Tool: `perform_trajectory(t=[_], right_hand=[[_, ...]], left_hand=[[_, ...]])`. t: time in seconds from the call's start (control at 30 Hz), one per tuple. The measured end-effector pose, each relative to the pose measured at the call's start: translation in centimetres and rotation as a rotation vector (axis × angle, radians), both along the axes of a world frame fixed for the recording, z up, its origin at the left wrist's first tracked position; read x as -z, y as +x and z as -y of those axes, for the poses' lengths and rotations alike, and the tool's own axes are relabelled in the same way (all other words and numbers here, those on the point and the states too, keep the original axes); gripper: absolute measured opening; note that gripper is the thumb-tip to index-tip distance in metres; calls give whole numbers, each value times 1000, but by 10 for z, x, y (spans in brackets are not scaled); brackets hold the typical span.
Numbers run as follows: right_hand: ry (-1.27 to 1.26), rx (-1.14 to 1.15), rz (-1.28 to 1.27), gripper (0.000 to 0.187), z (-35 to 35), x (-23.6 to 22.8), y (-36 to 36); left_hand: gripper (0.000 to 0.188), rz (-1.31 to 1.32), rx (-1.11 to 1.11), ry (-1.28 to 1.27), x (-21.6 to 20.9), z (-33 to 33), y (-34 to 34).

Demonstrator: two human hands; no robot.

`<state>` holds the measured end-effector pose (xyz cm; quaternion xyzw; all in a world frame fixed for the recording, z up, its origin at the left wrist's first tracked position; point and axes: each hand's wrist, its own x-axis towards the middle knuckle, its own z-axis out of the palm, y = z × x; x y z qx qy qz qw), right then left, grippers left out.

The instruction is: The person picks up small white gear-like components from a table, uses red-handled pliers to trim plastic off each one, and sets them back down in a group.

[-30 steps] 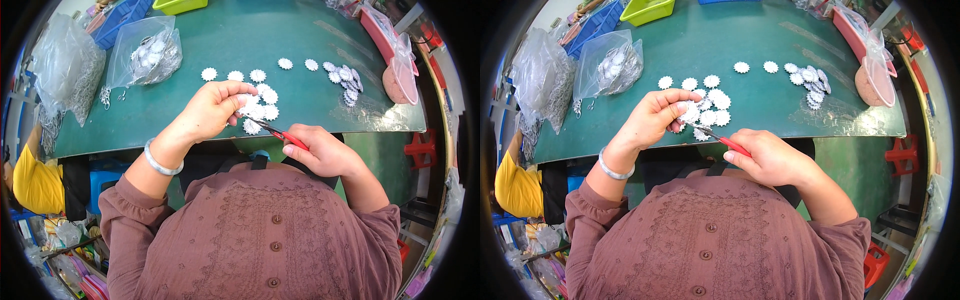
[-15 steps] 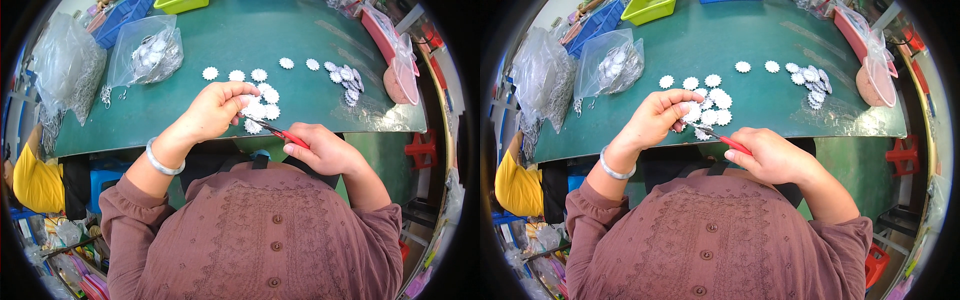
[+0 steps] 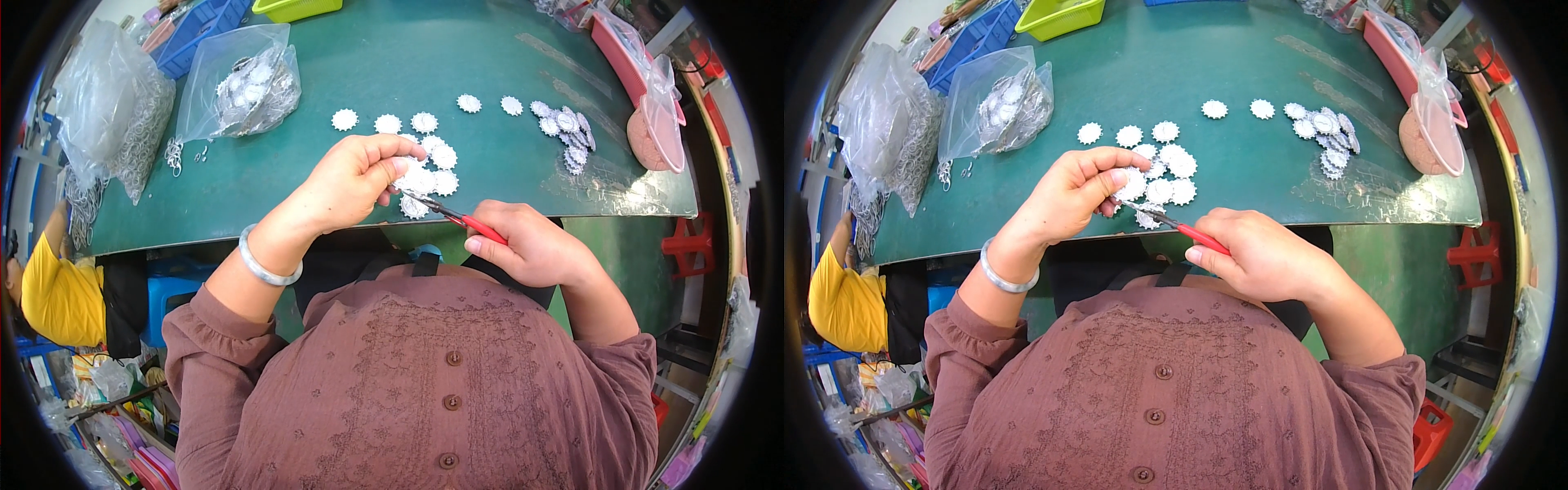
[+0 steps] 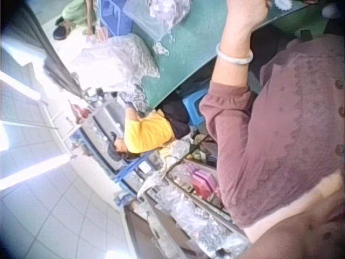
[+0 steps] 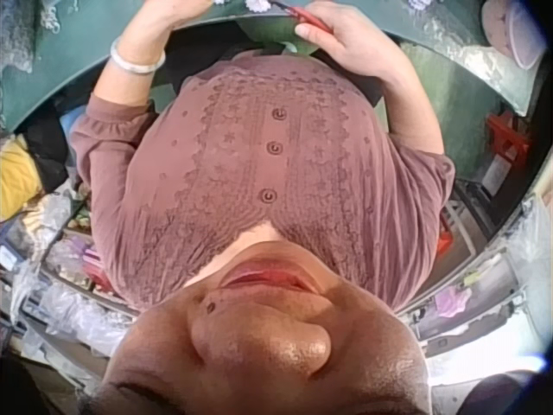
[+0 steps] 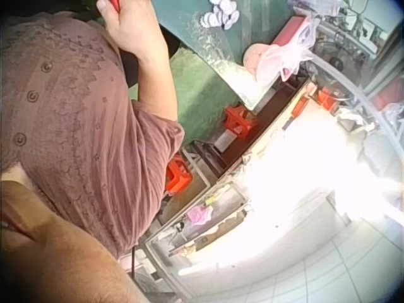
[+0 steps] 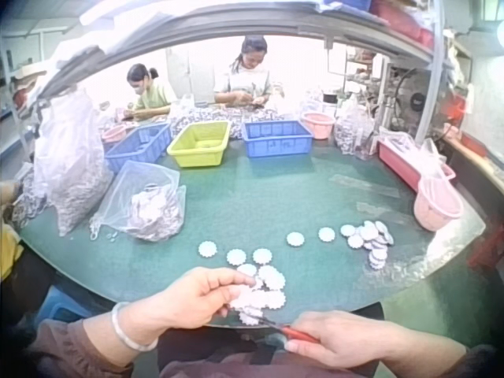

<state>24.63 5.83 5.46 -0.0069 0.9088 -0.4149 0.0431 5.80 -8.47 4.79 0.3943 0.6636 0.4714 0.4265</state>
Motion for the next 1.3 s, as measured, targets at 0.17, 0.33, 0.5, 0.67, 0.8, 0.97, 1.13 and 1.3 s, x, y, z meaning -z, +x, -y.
perform_trajectory(t=[0.17, 0.33, 0.5, 0.67, 0.8, 0.97, 1.13, 1.3], right_hand=[[19, -3, 17, 22, 0, -1, 0], [18, 2, 21, 22, 0, 1, 1], [23, -6, 30, 21, 0, 0, 0], [50, -9, 35, 20, 1, -1, -1], [59, -9, 48, 20, 1, -4, -1], [47, -10, 59, 19, 2, -6, -2], [21, -4, 58, 19, 2, -7, -2], [13, -5, 72, 19, 1, -9, -2]], left_hand=[[21, 5, 10, 4, 0, 0, 1], [23, 3, 75, 45, 2, 1, -1], [24, -26, 77, 32, 2, 1, 1], [22, -69, 77, 28, 3, 1, 1], [21, -59, 73, 41, 4, 2, 2], [20, -57, 80, 63, 4, 2, 2], [21, -73, 84, 78, 3, 2, 2], [21, -96, 91, 51, 1, 2, 2]])
